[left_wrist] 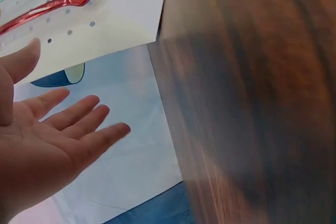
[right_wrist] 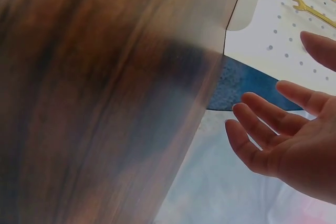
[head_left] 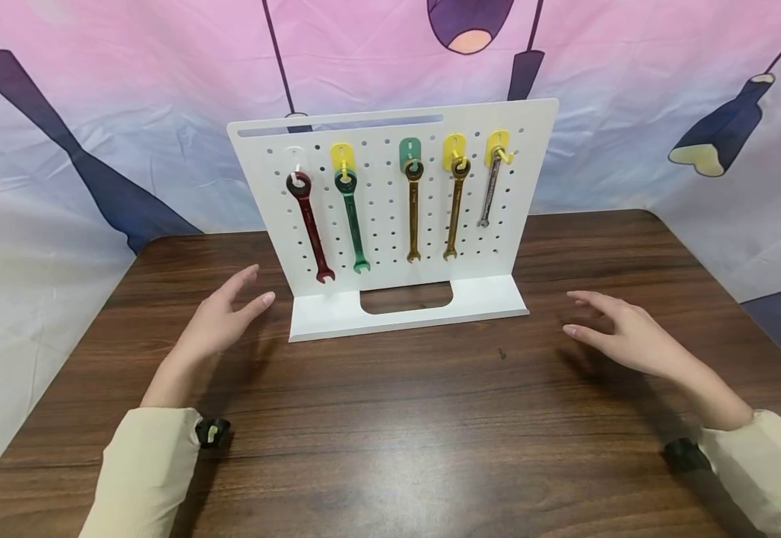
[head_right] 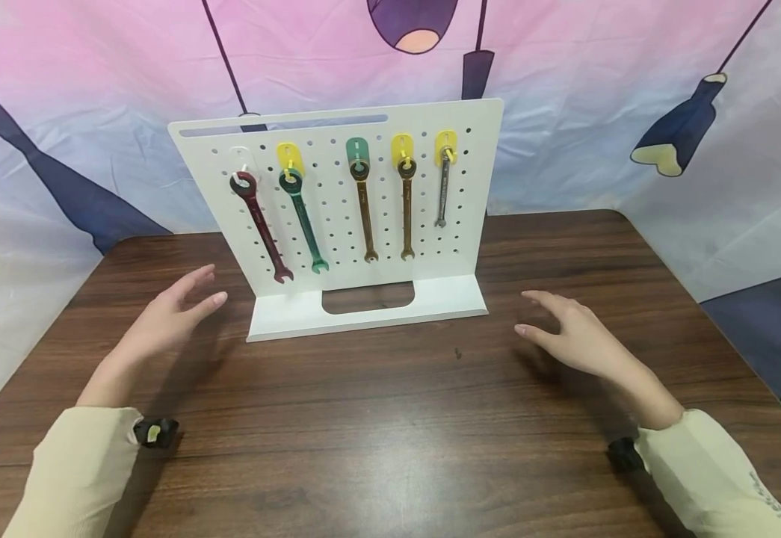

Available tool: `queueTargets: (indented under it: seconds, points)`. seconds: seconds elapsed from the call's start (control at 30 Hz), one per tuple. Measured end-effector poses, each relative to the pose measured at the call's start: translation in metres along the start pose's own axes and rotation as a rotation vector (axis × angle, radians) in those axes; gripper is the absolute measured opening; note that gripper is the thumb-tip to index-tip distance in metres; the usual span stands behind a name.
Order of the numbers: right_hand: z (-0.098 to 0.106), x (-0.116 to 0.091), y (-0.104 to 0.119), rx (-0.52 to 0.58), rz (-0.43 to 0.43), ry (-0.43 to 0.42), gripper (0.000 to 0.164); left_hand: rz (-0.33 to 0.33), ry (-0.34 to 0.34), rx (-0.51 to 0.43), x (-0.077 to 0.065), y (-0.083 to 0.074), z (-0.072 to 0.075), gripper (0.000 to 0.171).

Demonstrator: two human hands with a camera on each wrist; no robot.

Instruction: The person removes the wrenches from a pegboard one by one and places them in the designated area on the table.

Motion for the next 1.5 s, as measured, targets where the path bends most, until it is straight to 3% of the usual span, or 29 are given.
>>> queueTargets:
  seconds: [0.13, 0.33, 0.53, 0.8, 1.2, 1.5]
  points:
    - [-0.001, 0.0, 0.0, 0.005, 0.001, 0.008, 0.057, -0.004, -0.039, -0.135, 0.013, -0.001, 0.006, 0.065]
    - [-0.003, 0.002, 0.001, 0.02, 0.015, 0.022, 0.056, 0.064, -0.119, -0.281, 0.031, -0.01, 0.015, 0.058]
    - [-0.004, 0.002, 0.0, 0.027, 0.019, 0.033, 0.054, 0.108, -0.157, -0.314, 0.047, -0.023, 0.02, 0.059]
    - [-0.004, 0.0, 0.003, 0.046, 0.016, 0.03, 0.051, 0.123, -0.275, -0.337, 0.058, -0.038, 0.027, 0.051]
    - [-0.006, 0.003, 0.008, 0.056, 0.039, 0.015, 0.046, 0.059, -0.398, -0.41, 0.066, -0.052, 0.04, 0.041]
    - [-0.007, 0.011, 0.014, 0.051, 0.071, 0.021, 0.043, 0.022, -0.439, -0.417, 0.071, -0.058, 0.044, 0.031]
Point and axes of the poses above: each hand's wrist, its own x-axis towards the middle knuckle, its own z-axis out of the back of the hand, y = z × x, the point moved 1 cm from there along x, towards the middle knuckle, and after that the axes turned 5 degrees about x, right-handed, at the moved point
